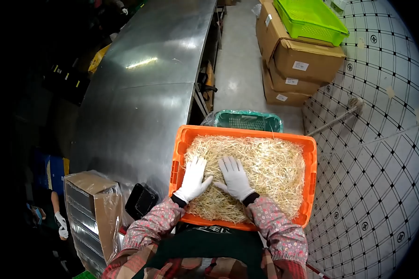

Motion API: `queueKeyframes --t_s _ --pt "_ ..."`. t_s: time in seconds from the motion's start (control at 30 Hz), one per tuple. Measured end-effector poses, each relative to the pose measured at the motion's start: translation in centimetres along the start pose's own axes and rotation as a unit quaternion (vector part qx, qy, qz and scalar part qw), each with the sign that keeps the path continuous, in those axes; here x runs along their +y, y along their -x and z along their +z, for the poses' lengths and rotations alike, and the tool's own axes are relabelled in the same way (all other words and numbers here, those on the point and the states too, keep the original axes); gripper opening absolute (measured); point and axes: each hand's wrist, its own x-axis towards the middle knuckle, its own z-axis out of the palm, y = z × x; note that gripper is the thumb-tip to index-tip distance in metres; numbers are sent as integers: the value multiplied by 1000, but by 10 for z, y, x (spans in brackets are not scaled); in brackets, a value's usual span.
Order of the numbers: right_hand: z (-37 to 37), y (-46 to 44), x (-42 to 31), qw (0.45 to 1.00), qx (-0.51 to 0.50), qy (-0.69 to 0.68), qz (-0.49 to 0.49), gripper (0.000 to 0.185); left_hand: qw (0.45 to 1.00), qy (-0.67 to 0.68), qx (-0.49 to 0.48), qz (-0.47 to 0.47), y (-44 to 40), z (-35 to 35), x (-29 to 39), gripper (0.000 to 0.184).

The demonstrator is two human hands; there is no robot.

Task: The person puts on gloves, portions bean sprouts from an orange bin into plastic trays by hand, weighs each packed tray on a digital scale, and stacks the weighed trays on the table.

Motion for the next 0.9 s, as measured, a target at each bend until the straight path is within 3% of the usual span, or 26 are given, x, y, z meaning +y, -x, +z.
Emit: queueKeyframes --t_s 0.07,0.2,0.27,0.33,0.37,0.4,0.47,0.53,0.6,0.73,0.8,0.87,0.9 --pt "-5 -1 4 1000 8 -7 -5 82 1000 16 -19 3 1 -8 -5 67" --pt "-29 -55 37 986 -82 -137 53 78 996 69 -39 -37 -45 -27 -27 68" --pt "-10 -78 48 994 22 -103 23 80 995 74 -31 -63 -73 -21 -37 71" --pt "4 -91 43 996 -21 -74 36 82 994 7 -83 -75 -93 -4 -53 77" --pt "11 -96 44 996 -62 -45 49 84 982 -1 -159 -98 -99 -9 -52 84" --pt "18 -90 42 995 -82 -33 53 83 983 -1 -158 -97 -96 -13 -50 84" --pt "-15 -66 21 989 -132 -64 32 85 957 65 -267 -96 -79 -50 -23 89" --pt "-16 -27 9 997 -43 7 -62 86 982 -5 -188 30 -28 -41 -20 96" --pt "-19 -4 0 995 -65 -10 -73 90 979 -19 -184 81 1 -53 -4 100" --pt "-29 -14 6 994 -63 -32 -84 86 983 -23 -147 109 -1 -45 -20 104" --pt "-42 -40 19 992 -68 -62 -82 76 973 57 -219 41 -25 -60 -20 102" --pt "-61 -65 24 977 -110 -177 38 68 966 178 -186 -28 -44 -65 -26 98" --pt "-40 -71 36 988 -35 -151 23 66 968 179 -165 -56 -56 -66 -27 95"
